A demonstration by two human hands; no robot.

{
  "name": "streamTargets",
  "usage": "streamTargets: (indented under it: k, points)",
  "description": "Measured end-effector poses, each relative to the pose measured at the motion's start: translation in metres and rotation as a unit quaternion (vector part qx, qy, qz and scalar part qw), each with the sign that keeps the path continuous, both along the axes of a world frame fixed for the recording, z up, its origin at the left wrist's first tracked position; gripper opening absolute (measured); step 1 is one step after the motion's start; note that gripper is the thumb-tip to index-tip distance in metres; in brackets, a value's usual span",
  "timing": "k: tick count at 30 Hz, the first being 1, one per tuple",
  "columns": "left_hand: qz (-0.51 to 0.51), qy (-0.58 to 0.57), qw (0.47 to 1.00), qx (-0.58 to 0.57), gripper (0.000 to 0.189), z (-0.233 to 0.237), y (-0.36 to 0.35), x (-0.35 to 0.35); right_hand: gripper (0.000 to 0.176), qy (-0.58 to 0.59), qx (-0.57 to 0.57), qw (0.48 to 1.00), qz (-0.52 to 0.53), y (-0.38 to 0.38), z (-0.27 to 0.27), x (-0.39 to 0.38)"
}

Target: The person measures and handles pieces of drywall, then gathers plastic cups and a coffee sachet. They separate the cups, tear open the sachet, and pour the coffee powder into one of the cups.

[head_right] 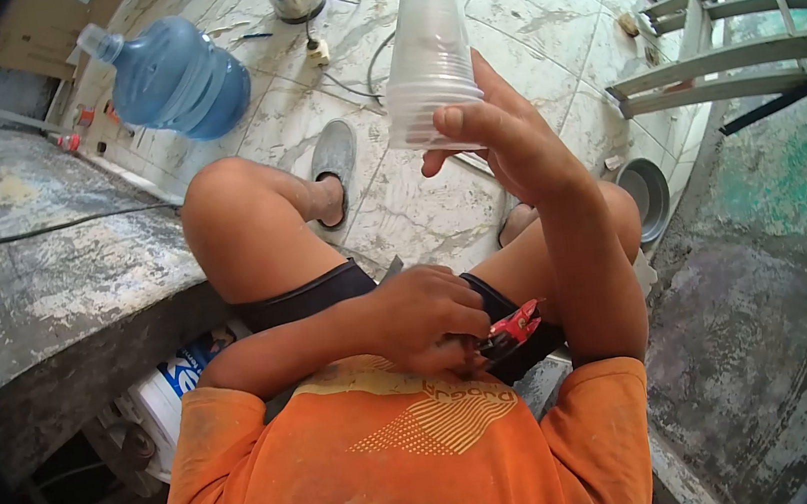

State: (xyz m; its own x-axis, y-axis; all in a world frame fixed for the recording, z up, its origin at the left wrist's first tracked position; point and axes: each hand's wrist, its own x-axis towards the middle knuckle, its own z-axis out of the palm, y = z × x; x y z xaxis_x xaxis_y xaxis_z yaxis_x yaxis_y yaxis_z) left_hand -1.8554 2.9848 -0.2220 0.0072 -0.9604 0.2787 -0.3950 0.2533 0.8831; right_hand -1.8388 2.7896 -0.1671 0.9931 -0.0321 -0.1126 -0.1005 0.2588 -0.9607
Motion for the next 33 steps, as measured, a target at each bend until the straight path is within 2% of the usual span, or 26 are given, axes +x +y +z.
streamTargets:
  k: [1, 2, 3, 5, 7, 9, 10, 13, 15, 16, 17, 18, 19, 20, 21, 24, 25, 27, 28, 31, 33]
  points:
    - [-0.014, 0.019, 1.0, -0.016, 0.016, -0.001, 0.0, -0.003, 0.091, -0.001, 0.002, 1.0, 0.007, 0.004, 0.0, 0.003]
    - [-0.087, 0.045, 0.991, 0.092, 0.016, 0.002, 0.002, 0.0, 0.093, 0.001, -0.043, 0.999, 0.025, 0.007, 0.0, 0.004]
    - [-0.085, 0.046, 0.991, 0.092, 0.016, 0.001, 0.004, 0.0, 0.096, 0.005, -0.088, 0.995, 0.04, 0.009, 0.0, 0.004]
    - [-0.237, 0.045, 0.956, 0.169, 0.022, -0.004, 0.006, 0.0, 0.097, 0.01, -0.103, 0.993, 0.058, 0.016, -0.005, 0.0]
    - [-0.233, 0.055, 0.954, 0.18, 0.028, -0.007, 0.021, -0.006, 0.086, -0.004, -0.064, 0.997, 0.048, 0.037, -0.019, -0.011]
    - [-0.221, 0.063, 0.954, 0.194, 0.033, -0.005, 0.038, 0.0, 0.089, 0.042, -0.033, 0.996, 0.073, 0.06, -0.033, -0.021]
    - [-0.205, 0.112, 0.954, 0.186, 0.036, 0.002, 0.046, 0.008, 0.089, 0.046, -0.014, 0.995, 0.082, 0.071, -0.04, -0.026]
    - [-0.162, 0.205, 0.945, 0.199, 0.041, 0.041, 0.073, 0.045, 0.09, 0.054, 0.001, 0.994, 0.094, 0.087, -0.057, -0.042]
    - [-0.128, 0.245, 0.937, 0.215, 0.043, 0.067, 0.085, 0.066, 0.09, 0.06, 0.079, 0.992, 0.075, 0.091, -0.058, -0.046]
    - [-0.004, 0.091, 0.984, 0.152, 0.044, 0.078, 0.089, 0.074, 0.089, 0.058, 0.03, 0.994, 0.092, 0.089, -0.059, -0.046]
    - [0.119, -0.07, 0.987, 0.083, 0.046, 0.085, 0.092, 0.078, 0.089, 0.053, 0.032, 0.993, 0.1, 0.085, -0.059, -0.043]
    - [0.128, -0.074, 0.985, 0.085, 0.046, 0.089, 0.09, 0.078, 0.088, -0.014, -0.064, 0.987, 0.145, 0.079, -0.059, -0.041]
    - [0.151, -0.206, 0.961, 0.104, 0.047, 0.092, 0.083, 0.075, 0.087, -0.082, -0.159, 0.966, 0.187, 0.077, -0.057, -0.039]
    - [0.171, -0.335, 0.918, 0.122, 0.048, 0.093, 0.076, 0.075, 0.083, -0.016, -0.033, 0.985, 0.167, 0.084, -0.049, -0.043]
    - [0.181, -0.339, 0.915, 0.122, 0.048, 0.089, 0.073, 0.073, 0.083, -0.022, -0.036, 0.983, 0.176, 0.083, -0.043, -0.044]
    - [0.256, -0.435, 0.859, 0.081, 0.046, 0.065, 0.064, 0.07, 0.079, 0.102, 0.047, 0.988, 0.109, 0.08, -0.029, -0.037]
    - [0.266, -0.44, 0.854, 0.082, 0.046, 0.061, 0.058, 0.071, 0.079, 0.097, 0.043, 0.987, 0.119, 0.08, -0.027, -0.034]
    - [0.365, -0.465, 0.802, 0.085, 0.047, 0.055, 0.047, 0.076, 0.076, 0.038, -0.004, 0.998, -0.046, 0.081, -0.024, -0.031]
    - [0.383, -0.475, 0.79, 0.062, 0.047, 0.054, 0.043, 0.082, 0.076, 0.031, -0.005, 0.999, -0.041, 0.082, -0.025, -0.03]
    - [0.394, -0.44, 0.804, 0.065, 0.045, 0.05, 0.031, 0.084, 0.077, -0.04, -0.012, 0.988, -0.148, 0.081, -0.034, -0.026]
    - [0.398, -0.43, 0.809, 0.048, 0.045, 0.049, 0.026, 0.089, 0.08, -0.033, -0.035, 0.988, -0.149, 0.076, -0.031, -0.023]
